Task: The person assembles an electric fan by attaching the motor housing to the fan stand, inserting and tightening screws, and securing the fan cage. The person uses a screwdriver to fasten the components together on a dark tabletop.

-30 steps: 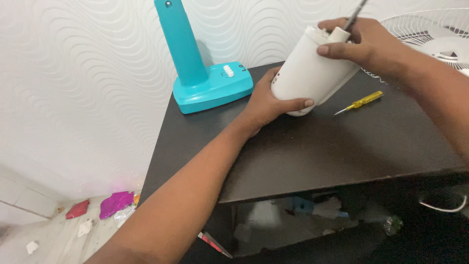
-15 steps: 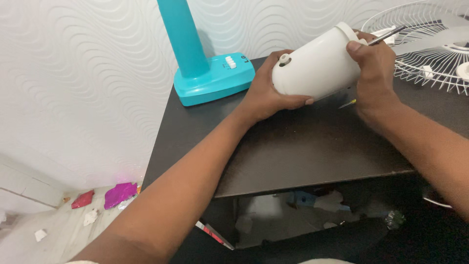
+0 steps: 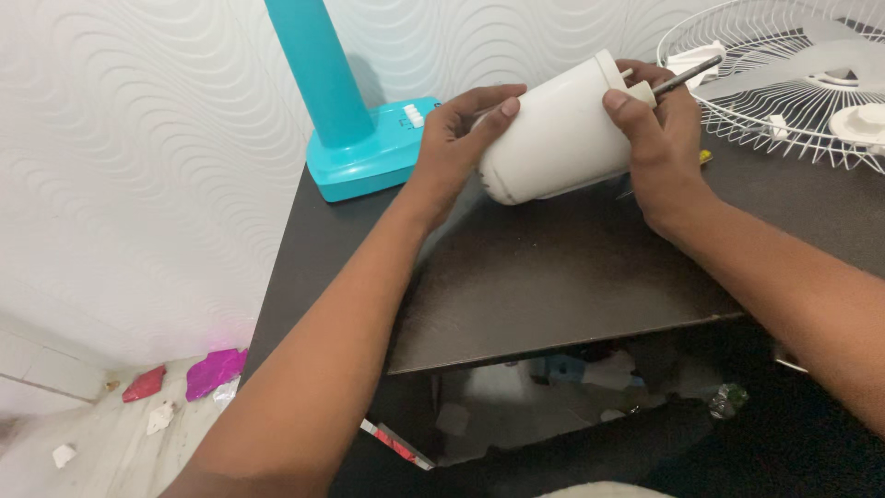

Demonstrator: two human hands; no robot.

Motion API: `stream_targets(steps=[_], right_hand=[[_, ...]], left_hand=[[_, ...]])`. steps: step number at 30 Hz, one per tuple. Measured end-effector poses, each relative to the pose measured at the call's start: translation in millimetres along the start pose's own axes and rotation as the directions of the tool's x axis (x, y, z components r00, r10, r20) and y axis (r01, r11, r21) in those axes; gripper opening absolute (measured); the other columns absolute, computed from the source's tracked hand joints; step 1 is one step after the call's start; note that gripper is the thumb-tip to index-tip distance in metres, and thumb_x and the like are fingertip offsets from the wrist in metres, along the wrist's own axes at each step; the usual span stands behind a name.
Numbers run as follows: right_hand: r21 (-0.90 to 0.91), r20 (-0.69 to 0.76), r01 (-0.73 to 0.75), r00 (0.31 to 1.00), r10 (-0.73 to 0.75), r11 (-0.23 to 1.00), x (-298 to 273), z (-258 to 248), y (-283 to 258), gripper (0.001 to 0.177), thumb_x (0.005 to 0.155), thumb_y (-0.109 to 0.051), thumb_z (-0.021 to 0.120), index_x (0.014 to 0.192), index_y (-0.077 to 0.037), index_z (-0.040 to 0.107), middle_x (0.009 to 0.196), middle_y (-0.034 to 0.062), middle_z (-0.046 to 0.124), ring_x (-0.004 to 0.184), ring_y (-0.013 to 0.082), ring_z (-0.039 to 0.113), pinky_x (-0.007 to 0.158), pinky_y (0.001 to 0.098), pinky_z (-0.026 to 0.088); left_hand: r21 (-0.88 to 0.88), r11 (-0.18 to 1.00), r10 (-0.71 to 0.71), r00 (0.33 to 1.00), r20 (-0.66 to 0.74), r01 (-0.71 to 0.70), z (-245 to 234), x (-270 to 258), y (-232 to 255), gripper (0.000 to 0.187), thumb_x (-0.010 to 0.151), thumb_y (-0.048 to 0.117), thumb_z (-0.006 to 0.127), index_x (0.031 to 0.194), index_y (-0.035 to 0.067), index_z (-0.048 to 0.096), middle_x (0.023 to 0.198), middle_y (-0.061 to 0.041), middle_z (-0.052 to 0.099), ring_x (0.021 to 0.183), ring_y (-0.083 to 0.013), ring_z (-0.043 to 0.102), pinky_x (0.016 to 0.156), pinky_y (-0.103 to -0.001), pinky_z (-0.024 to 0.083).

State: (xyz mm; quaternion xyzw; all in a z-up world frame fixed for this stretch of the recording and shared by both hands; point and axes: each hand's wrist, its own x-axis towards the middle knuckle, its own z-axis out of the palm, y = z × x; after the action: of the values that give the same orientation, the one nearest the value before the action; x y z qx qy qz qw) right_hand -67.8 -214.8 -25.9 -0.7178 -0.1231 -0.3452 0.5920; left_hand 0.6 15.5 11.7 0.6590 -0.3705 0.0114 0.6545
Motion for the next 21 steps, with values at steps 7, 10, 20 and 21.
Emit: stream_targets(steps=[7,10,20,21], right_hand=[[-0.158,0.042,0.149,0.989,-0.145,0.976,-2.6,-1.6,-3.2,0.074,0.103,-0.043,0.064,0.15,0.01,0.044,0.128,0.0246,0.057,0.117,0.0294,0.064,0.098,0.0407,0.057],[-0.195,0.094,0.146,0.987,-0.13,0.97,-4.7,-4.2,-2.3,0.077,0.1,-0.047,0.063,0.149,0.008,0.042,0.127,0.0242,0.057,0.114,0.0295,0.065,0.096,0.0398,0.058],[-0.101,0.023,0.057,0.998,-0.054,0.993,-5.5,-1.2,10.7,0.09,0.103,-0.055,0.059,0.162,0.004,0.025,0.139,0.0278,0.044,0.133,0.0363,0.054,0.109,0.0504,0.05],[-0.082,-0.003,0.033,0.999,-0.034,0.996,-4.5,-0.8,11.4,0.092,0.101,-0.056,0.059,0.162,0.002,0.022,0.136,0.0277,0.043,0.13,0.0361,0.054,0.105,0.0512,0.052]], left_hand=[[0.163,0.985,-0.055,0.997,-0.05,0.063,-21.7,2.1,16.9,0.033,0.089,0.025,0.08,0.113,0.003,0.076,0.108,-0.012,0.08,0.108,-0.0207,0.074,0.098,-0.036,0.059],[0.106,0.994,-0.04,0.999,0.004,0.039,-28.6,-0.1,17.4,0.036,0.088,0.024,0.082,0.115,0.002,0.075,0.113,-0.013,0.079,0.114,-0.0214,0.073,0.103,-0.037,0.058],[0.156,0.986,-0.063,0.997,0.05,0.055,-28.8,0.1,17.1,0.046,0.081,0.025,0.086,0.119,0.002,0.074,0.114,-0.016,0.079,0.111,-0.024,0.074,0.1,-0.039,0.059],[0.17,0.984,-0.066,0.996,0.052,0.056,-28.3,1.5,18.6,0.047,0.081,0.026,0.086,0.119,0.002,0.074,0.114,-0.016,0.079,0.111,-0.0242,0.074,0.1,-0.039,0.059]])
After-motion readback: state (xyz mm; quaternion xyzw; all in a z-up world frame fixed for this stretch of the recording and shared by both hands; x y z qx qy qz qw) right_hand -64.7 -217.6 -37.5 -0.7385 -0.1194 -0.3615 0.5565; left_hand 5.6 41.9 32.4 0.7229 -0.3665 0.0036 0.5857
